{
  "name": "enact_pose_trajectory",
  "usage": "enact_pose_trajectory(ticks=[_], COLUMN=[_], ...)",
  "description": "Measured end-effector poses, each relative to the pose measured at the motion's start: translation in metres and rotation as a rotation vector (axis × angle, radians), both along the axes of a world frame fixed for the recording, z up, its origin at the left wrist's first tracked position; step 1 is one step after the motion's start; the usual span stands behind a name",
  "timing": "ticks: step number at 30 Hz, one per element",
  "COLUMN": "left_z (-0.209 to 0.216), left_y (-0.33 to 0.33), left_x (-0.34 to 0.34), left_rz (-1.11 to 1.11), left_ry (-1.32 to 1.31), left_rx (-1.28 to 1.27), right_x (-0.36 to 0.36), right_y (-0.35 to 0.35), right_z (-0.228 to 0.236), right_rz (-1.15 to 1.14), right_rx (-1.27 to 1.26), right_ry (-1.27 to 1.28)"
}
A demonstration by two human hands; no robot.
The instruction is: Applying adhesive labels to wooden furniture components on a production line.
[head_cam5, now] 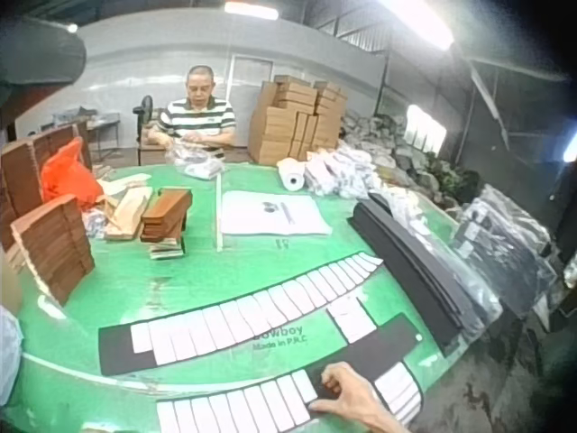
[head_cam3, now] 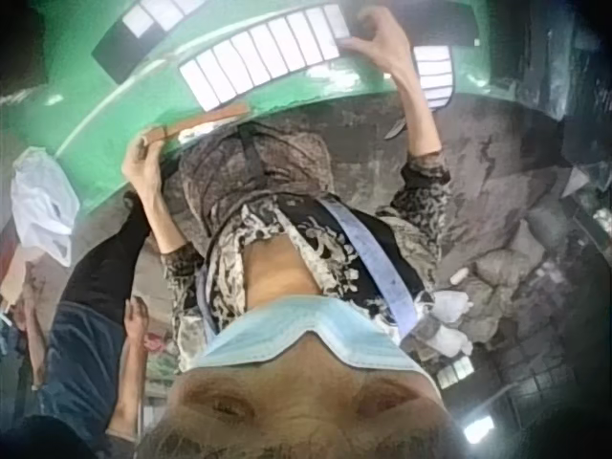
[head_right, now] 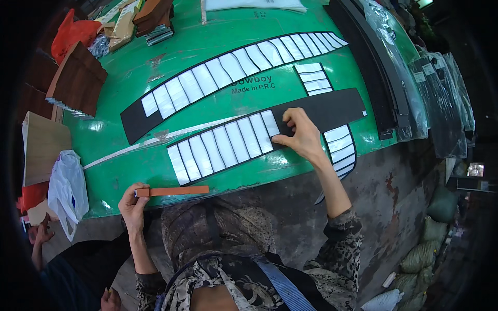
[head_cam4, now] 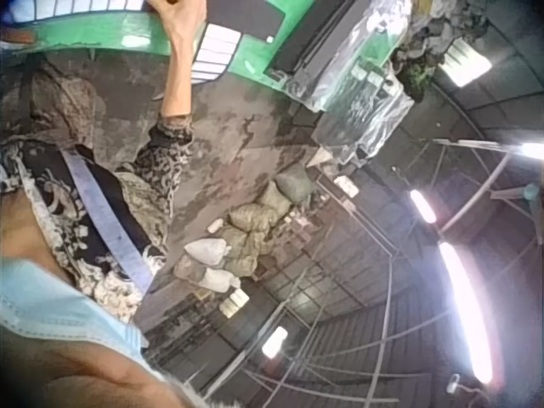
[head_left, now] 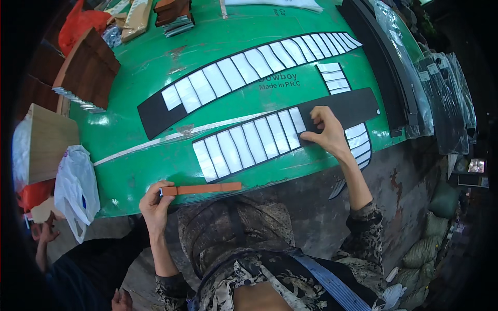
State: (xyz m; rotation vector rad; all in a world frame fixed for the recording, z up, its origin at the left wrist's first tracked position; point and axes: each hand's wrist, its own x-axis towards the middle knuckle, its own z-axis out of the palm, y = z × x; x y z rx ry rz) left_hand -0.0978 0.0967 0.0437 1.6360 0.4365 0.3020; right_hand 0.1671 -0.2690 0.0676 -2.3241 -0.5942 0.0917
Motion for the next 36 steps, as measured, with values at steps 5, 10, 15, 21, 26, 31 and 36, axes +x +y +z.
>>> enact_pose_trajectory(ticks=[5, 10, 15, 21, 26, 31, 36], left_z=[-0.005, -0.001, 0.005, 0.009, 0.005, -0.005, -0.012], left_y=[-0.002, 0.001, 0.009, 0.008, 0.005, 0.010, 0.011], left_x=[-0.003, -0.012, -0.012, -0.010, -0.007, -0.011, -0.009], left_rz=[0.077, 0.156, 0.122, 0.090, 0.115, 0.079, 0.120], left_ry=[-0.020, 0.023, -0.034, -0.056, -0.112, -0.234, -0.355], left_rx=[0.012, 0.049, 0.143, 0.180, 0.044, 0.168, 0.258], right_x=[-0.006, -0.031, -0.080, -0.124, -0.134, -0.145, -0.153], right_y=[0.008, 0.039, 0.093, 0.175, 0.206, 0.227, 0.244], right_z=[-0.002, 0.023, 0.055, 0.061, 0.058, 0.051, 0.054], right_rz=[-0.167, -0.017, 0.188, 0.485, 0.471, 0.538, 0.545], right_rx=[0.120, 0.241, 0.166, 0.189, 0.180, 0.240, 0.168], right_ry=[-0.023, -0.164, -0.015, 0.048, 0.149, 0.113, 0.006])
